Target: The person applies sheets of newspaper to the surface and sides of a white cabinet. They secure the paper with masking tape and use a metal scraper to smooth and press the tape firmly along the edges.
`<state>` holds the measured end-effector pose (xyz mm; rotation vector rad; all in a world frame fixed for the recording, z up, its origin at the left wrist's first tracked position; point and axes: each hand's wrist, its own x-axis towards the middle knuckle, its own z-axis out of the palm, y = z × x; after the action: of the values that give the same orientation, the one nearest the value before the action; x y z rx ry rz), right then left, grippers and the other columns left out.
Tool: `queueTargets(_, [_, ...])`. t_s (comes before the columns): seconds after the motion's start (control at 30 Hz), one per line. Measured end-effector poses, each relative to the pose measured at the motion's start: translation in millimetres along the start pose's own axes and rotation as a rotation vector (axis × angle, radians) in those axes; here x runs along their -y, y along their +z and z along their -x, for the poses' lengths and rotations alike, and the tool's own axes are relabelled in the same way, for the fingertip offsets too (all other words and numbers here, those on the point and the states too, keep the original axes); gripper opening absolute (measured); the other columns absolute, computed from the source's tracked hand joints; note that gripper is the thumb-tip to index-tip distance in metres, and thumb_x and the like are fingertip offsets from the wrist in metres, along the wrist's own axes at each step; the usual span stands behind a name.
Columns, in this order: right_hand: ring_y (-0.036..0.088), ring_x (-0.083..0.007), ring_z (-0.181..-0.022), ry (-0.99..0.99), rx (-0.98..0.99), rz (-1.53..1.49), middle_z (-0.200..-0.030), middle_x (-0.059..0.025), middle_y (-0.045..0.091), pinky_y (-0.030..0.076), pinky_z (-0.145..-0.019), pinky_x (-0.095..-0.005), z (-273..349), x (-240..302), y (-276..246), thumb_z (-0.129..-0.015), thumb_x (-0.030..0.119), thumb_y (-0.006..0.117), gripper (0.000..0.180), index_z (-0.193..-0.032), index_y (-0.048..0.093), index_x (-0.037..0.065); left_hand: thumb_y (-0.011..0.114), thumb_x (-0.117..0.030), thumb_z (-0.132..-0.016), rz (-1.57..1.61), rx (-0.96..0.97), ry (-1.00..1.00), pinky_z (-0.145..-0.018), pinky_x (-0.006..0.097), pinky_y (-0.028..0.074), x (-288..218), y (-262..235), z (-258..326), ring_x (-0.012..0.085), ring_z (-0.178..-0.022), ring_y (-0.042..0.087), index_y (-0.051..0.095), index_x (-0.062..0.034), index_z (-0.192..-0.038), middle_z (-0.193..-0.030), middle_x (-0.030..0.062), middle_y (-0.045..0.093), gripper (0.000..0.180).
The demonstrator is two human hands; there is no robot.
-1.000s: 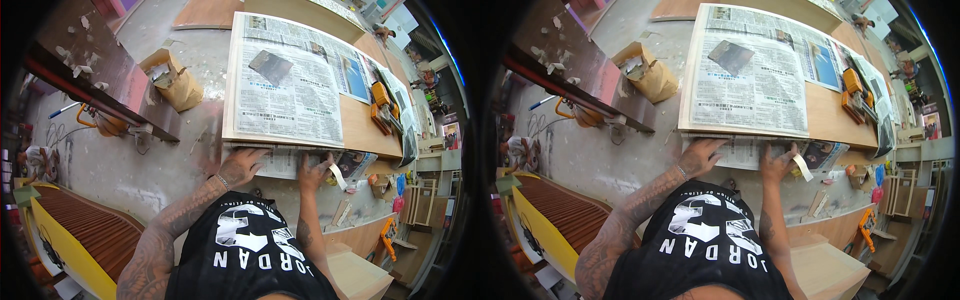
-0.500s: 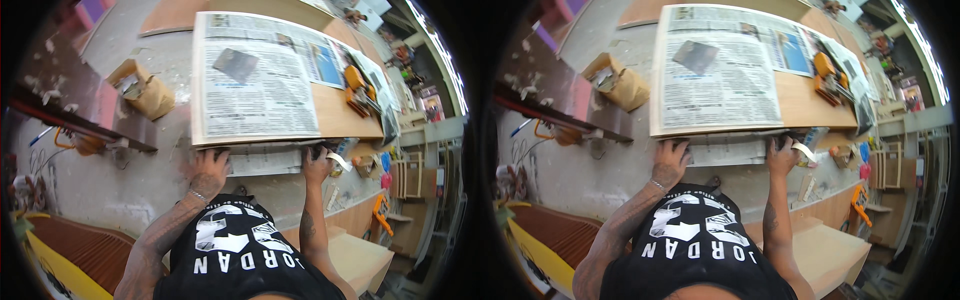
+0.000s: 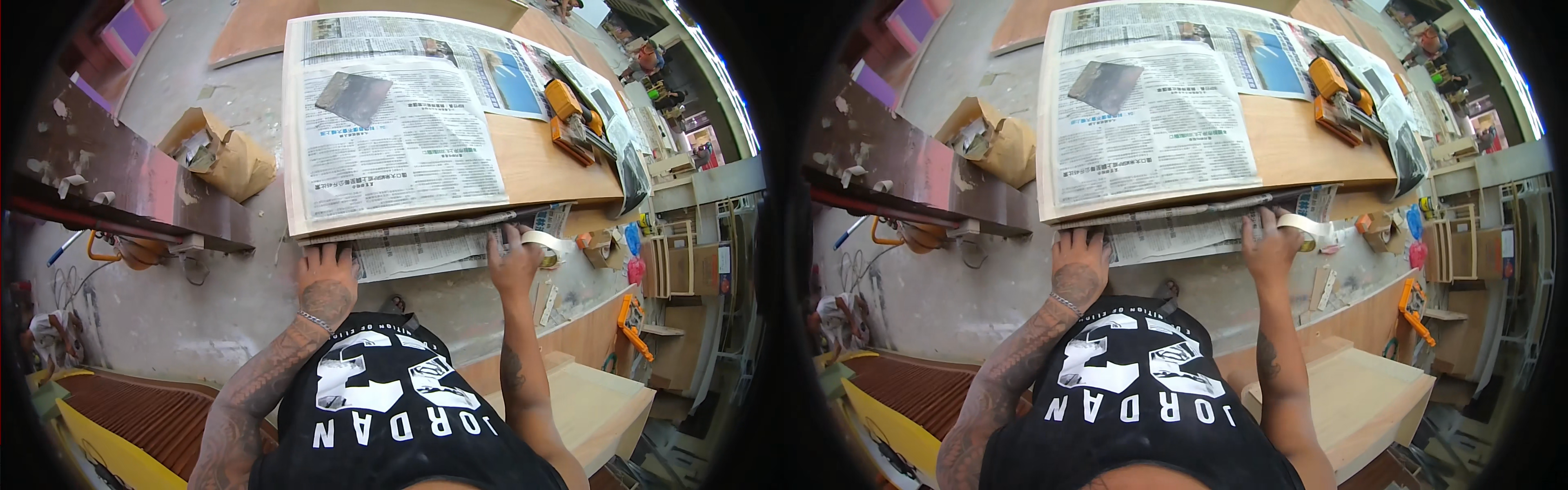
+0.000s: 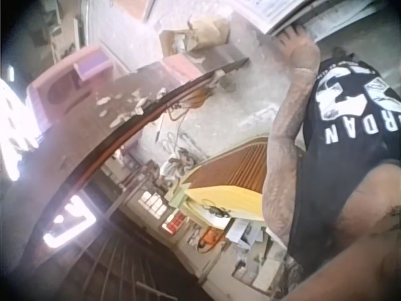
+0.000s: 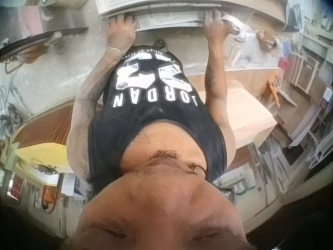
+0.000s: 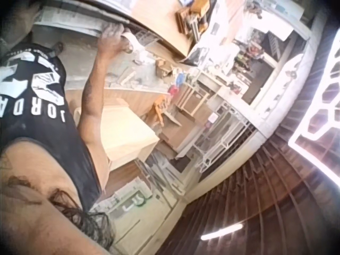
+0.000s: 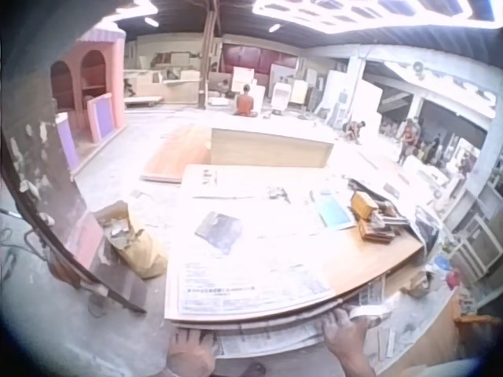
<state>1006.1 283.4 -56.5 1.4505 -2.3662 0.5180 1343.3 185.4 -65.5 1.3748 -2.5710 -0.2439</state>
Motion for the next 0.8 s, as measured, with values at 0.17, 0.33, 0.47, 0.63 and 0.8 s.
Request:
queueTargets(0.17, [0.055, -0.0383, -0.108, 0.095, -0.187, -0.177, -0.112, -0.0164, 0.061, 0.041, -0.094, -0.0480, -5, -14, 3, -0.086, 0.020, 0.074, 0.036, -0.119, 0.066, 0.011, 0.067, -0.027, -0.088, 0.017, -0.049, 0.015, -0.089, 0.049, 0.041, -4, -1, 1, 0.0360, -0.107, 0.052, 0.066, -0.0064, -0.124, -0.114, 0.0155, 0.056, 0.041])
queueTargets(0.33, [0.055, -0.0365, -0.107, -0.077, -0.256, -0.139, -0.110, -0.0140, 0.058, 0.041, -0.093, -0.0478, -40, -46, -11, -0.078, 0.007, 0.079, 0.043, -0.118, 0.064, 0.014, 0.065, -0.027, -0.089, 0.018, -0.039, -0.018, -0.089, 0.050, 0.039, -7, -1, 1, 0.0367, -0.108, 0.050, 0.065, -0.0054, -0.123, -0.114, 0.0175, 0.055, 0.040])
queueTargets(0.47, [0.057, -0.0348, -0.102, -0.226, -0.236, -0.088, -0.108, -0.0115, 0.057, 0.043, -0.088, -0.0472, -59, -50, -22, -0.075, 0.007, 0.080, 0.041, -0.113, 0.063, 0.012, 0.064, -0.027, -0.089, 0.027, -0.050, -0.017, -0.089, 0.051, 0.039, -5, 0, 1, 0.0372, -0.108, 0.049, 0.065, -0.0061, -0.123, -0.114, 0.0179, 0.054, 0.040])
queueTargets(0.63, [0.058, -0.0357, -0.099, -0.228, -0.255, -0.135, -0.102, -0.0128, 0.059, 0.045, -0.085, -0.0485, -66, -83, -17, -0.077, 0.007, 0.078, 0.032, -0.105, 0.064, 0.008, 0.068, -0.027, -0.087, 0.089, -0.093, -0.023, -0.090, 0.050, 0.040, -1, 3, 5, 0.0370, -0.107, 0.051, 0.067, -0.0096, -0.120, -0.113, 0.0163, 0.056, 0.037])
queueTargets(0.8, [0.064, -0.0365, -0.111, 0.545, -0.133, -0.357, -0.116, -0.0201, 0.069, 0.048, -0.099, -0.0408, -66, -165, -5, -0.093, 0.016, 0.068, 0.030, -0.118, 0.068, 0.002, 0.072, -0.025, -0.085, 0.186, -0.185, -0.045, -0.092, 0.050, 0.042, 1, 5, 5, 0.0387, -0.107, 0.052, 0.067, -0.0080, -0.116, -0.108, 0.0184, 0.055, 0.036])
